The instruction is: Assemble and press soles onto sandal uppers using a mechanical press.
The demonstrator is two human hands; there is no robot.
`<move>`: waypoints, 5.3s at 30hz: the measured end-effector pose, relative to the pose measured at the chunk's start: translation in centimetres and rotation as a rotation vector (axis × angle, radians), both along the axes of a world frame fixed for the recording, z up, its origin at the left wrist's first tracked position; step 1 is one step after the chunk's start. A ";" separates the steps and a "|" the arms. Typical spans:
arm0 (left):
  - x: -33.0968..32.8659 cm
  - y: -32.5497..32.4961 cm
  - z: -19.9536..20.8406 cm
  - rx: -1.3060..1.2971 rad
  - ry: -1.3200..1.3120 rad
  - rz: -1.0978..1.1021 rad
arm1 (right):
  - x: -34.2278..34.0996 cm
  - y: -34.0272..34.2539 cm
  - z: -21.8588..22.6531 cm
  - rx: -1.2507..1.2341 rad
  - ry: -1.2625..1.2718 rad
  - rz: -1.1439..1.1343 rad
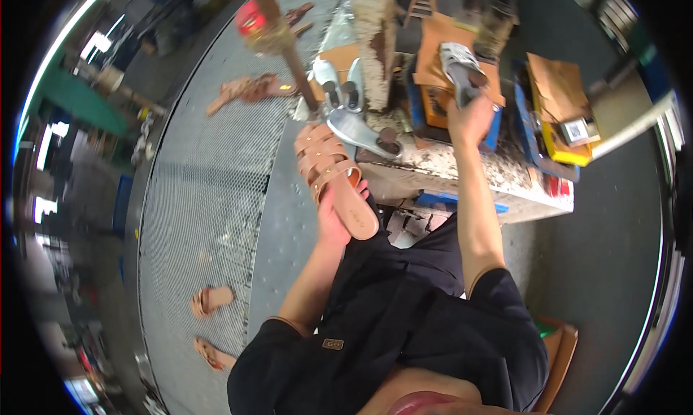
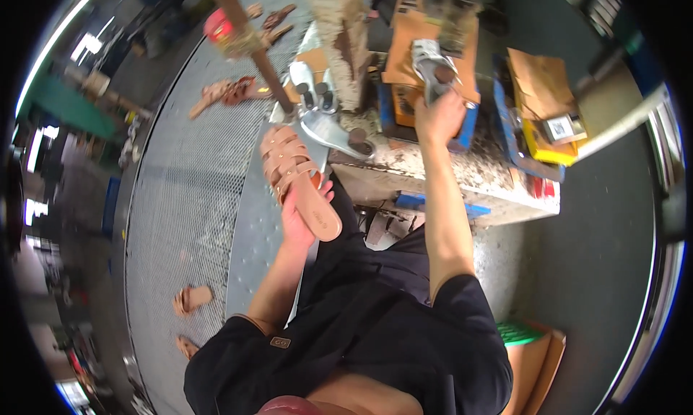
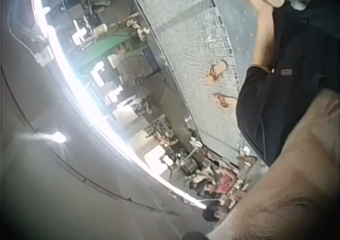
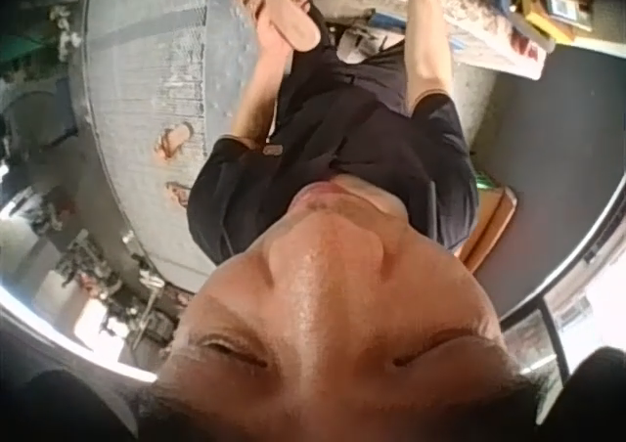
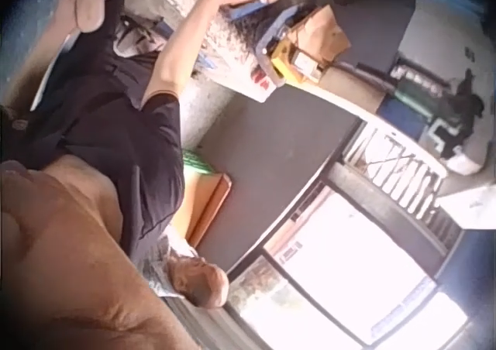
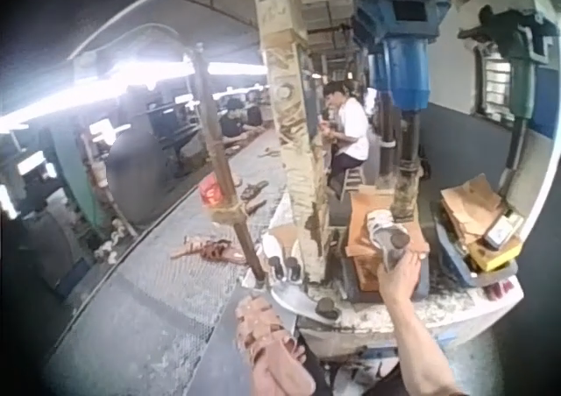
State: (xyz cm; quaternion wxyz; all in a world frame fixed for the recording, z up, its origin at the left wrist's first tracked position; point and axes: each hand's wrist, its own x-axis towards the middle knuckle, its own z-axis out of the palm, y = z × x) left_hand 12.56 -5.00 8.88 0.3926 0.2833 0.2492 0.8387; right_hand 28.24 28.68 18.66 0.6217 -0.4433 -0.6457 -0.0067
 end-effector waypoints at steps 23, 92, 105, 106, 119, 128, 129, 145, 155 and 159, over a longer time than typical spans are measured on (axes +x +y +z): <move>-18.6 -35.1 -0.2 -0.106 -0.205 1.425 | -10.5 -32.0 -22.9 0.085 -0.478 1.603; 0.2 -0.6 12.5 0.181 -0.053 -0.425 | 6.9 -26.3 -12.4 0.197 0.220 1.313; -1.3 6.0 11.2 0.122 -0.293 -0.595 | 5.2 -18.7 -6.6 0.059 0.111 0.931; -1.4 6.3 9.9 0.121 -0.281 -0.618 | 4.6 -16.8 -5.6 0.021 0.083 0.819; -3.9 0.8 -0.1 -0.280 -0.266 -0.377 | -0.6 0.3 1.0 0.048 -0.017 0.014; -4.8 -1.5 0.4 -0.325 -0.167 -0.289 | -2.6 0.9 2.4 0.062 -0.062 -0.012; -5.8 -2.4 0.7 -0.366 -0.115 -0.264 | -2.2 -0.5 1.6 0.039 -0.103 0.016; -41.2 -6.3 2.5 -0.951 0.668 1.065 | -20.9 -28.6 -18.0 0.038 -0.516 0.947; -57.0 0.5 5.7 -0.647 0.740 1.072 | -24.7 -28.7 -17.5 0.031 -0.532 0.933; -63.4 -4.9 9.6 -1.278 1.058 1.616 | -26.8 -29.0 -16.8 0.036 -0.505 0.935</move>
